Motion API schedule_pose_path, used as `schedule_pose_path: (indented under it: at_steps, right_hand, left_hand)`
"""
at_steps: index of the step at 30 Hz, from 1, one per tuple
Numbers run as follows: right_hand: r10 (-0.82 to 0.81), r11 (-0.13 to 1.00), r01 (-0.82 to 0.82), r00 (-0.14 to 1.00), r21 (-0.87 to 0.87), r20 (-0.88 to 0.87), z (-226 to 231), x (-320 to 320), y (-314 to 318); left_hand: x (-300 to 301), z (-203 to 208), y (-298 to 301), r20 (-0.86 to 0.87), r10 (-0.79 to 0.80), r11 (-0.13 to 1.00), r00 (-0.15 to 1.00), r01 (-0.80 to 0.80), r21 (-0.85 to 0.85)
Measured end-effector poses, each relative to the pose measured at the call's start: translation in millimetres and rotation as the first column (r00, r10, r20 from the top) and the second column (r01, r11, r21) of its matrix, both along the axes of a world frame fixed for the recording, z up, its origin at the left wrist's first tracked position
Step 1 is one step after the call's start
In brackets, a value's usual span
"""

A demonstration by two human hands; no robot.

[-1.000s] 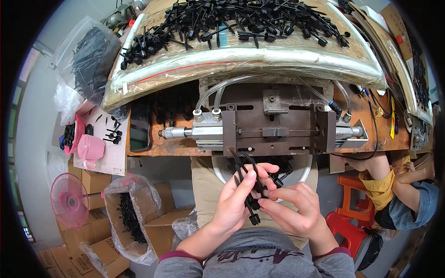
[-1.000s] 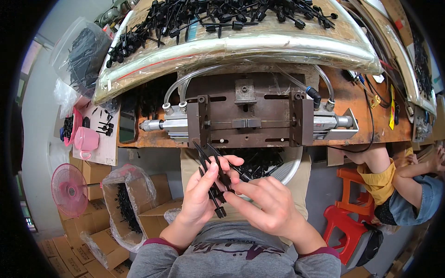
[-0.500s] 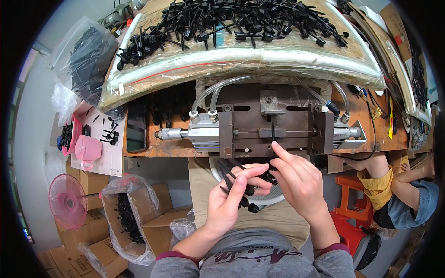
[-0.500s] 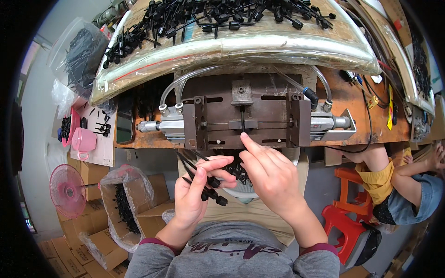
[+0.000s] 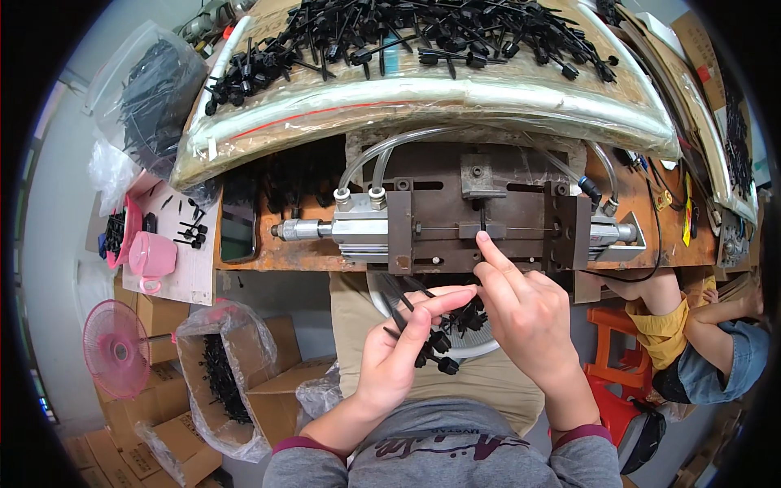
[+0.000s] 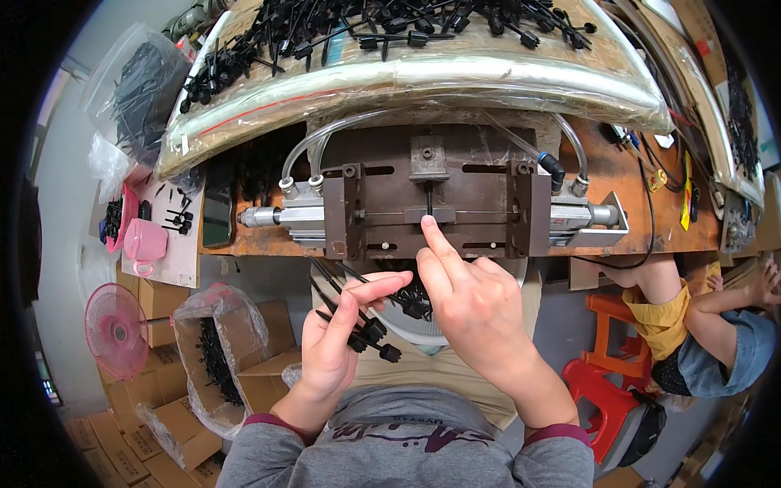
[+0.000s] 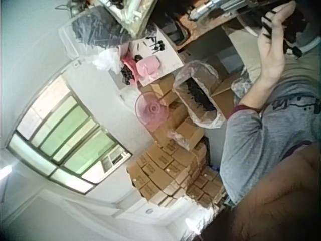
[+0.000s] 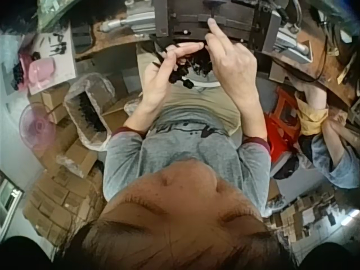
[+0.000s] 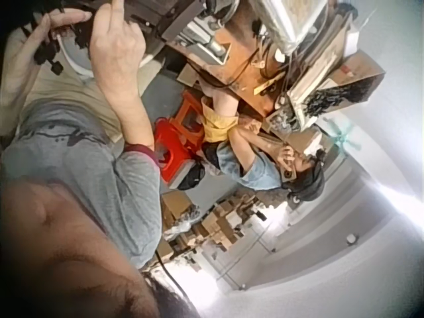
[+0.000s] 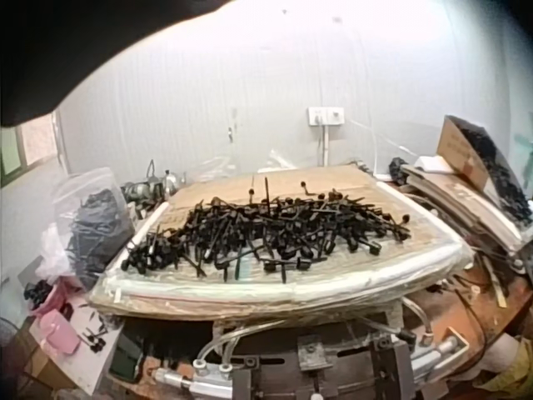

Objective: Manually assembling or processing small black plastic cable tie components using a mechanical fixture on a workbench.

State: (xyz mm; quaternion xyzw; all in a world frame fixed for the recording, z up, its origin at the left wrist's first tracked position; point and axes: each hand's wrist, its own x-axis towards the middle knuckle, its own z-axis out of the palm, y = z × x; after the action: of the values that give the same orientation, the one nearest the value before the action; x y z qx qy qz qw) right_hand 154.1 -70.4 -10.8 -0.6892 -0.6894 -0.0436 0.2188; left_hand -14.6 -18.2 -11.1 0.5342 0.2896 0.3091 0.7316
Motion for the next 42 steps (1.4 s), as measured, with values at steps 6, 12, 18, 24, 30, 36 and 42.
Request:
schedule_pose_path:
  at_steps: [6,12,18,24,30,36,42]
  right_hand:
    - [0.04,0.999,-0.041,0.999,0.032,0.02,-0.7,3.4,0.0]
    - [0.265,0.954,-0.185,0.888,0.236,-0.375,8.5,0.7,-14.9]
    - [0.39,0.919,-0.346,0.862,0.188,-0.325,13.8,-14.8,-26.3]
    - [0.416,0.909,-0.336,0.756,0.246,-0.506,9.3,-11.4,-31.0]
    - [0.427,0.897,-0.371,0.597,0.239,-0.679,2.4,-8.2,-42.2]
    - [0.399,0.911,-0.328,0.557,0.249,-0.729,-5.5,-8.4,-48.9]
    - [0.431,0.9,-0.341,0.602,0.271,-0.672,-5.2,-10.3,-48.1]
  left_hand:
    - [0.7,-0.3,-0.1,0.056,-0.057,0.997,0.997,0.059,-0.041]
    - [-1.0,-0.5,0.0,0.034,-0.033,0.999,0.999,0.033,-0.009]
    - [5.2,-4.2,-4.4,0.085,-0.12,0.991,0.989,0.125,-0.047]
    - [4.2,-5.9,-2.6,0.07,-0.068,0.991,0.995,0.076,-0.106]
    - [2.8,-1.8,1.9,0.086,0.004,0.988,0.996,0.009,-0.154]
    - [-1.8,-11.3,2.6,0.161,-0.066,0.985,0.985,0.09,-0.146]
    - [-0.7,-7.4,1.8,0.104,-0.022,0.992,0.994,0.035,-0.119]
